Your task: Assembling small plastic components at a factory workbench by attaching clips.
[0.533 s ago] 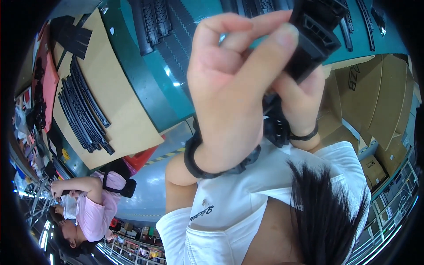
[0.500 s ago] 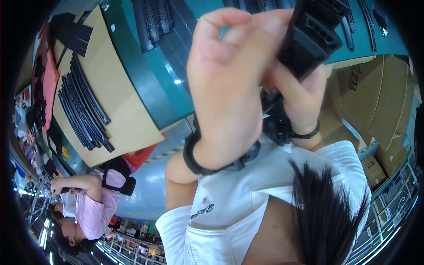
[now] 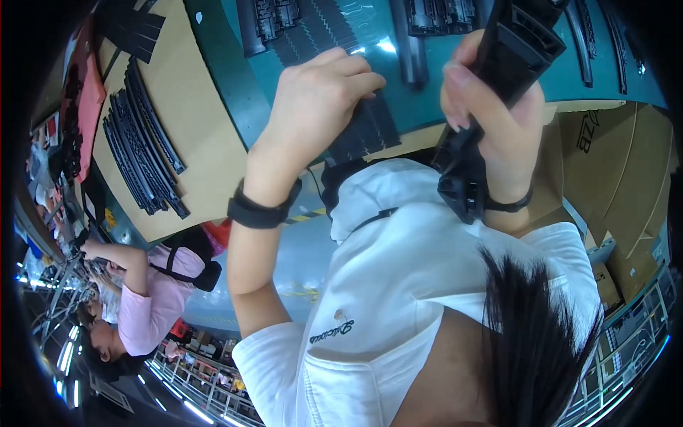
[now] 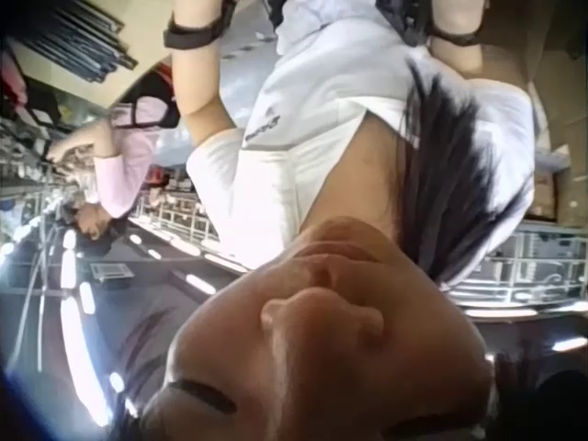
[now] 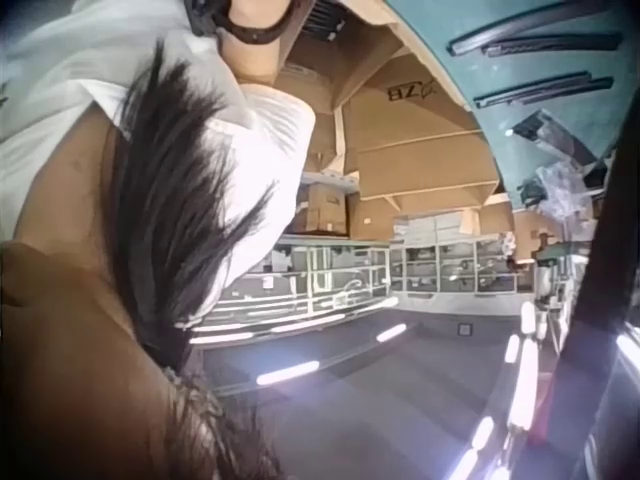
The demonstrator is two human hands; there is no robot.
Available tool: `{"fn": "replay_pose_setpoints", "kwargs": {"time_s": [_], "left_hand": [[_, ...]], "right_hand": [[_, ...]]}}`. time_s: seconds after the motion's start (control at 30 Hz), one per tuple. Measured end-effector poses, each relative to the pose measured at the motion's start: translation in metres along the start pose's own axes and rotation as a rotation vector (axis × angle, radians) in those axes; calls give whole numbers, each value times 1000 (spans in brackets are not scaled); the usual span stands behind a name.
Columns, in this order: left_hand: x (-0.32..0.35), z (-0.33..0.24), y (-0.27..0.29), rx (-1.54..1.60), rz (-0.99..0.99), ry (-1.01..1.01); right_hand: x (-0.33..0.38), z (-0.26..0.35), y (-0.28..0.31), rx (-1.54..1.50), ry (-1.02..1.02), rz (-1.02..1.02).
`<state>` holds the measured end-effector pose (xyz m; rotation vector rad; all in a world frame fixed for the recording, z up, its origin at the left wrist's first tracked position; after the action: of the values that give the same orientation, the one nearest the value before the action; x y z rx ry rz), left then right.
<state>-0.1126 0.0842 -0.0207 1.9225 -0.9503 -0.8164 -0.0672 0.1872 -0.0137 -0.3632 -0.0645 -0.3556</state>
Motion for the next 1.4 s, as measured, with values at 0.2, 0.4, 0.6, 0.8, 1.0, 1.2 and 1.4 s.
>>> {"fn": "replay_pose_setpoints", "kwargs": {"time_s": [0.2, 0.4, 0.6, 0.8, 1.0, 1.2, 1.4], "left_hand": [[-11, -3, -11, 23, 74, -119], [-12, -3, -7, -30, 64, -26], [-7, 0, 2, 6, -29, 6], [-13, -9, -6, -26, 85, -101], [-18, -16, -13, -114, 186, -128], [-3, 22, -2, 250, 167, 268], [10, 20, 28, 1197, -311, 581]], "right_hand": [[-3, 3, -2, 23, 20, 24], [0, 5, 1, -6, 16, -5], [0, 4, -2, -1, 19, 46], [0, 3, -5, 22, 14, 37], [-1, 1, -3, 65, -3, 27], [-6, 2, -2, 0, 0, 41], [-6, 6, -8, -13, 17, 41]]}}
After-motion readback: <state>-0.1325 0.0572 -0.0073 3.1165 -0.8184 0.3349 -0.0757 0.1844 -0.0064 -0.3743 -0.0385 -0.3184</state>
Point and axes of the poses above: each hand's wrist, its own x-axis away from the middle knuckle, its own y-axis out of the back of the hand, z = x × y, the point moved 10 cm from there along -x, towards the middle knuckle, and after that the axes turned 1 degree about -z, right-handed, at the moved point
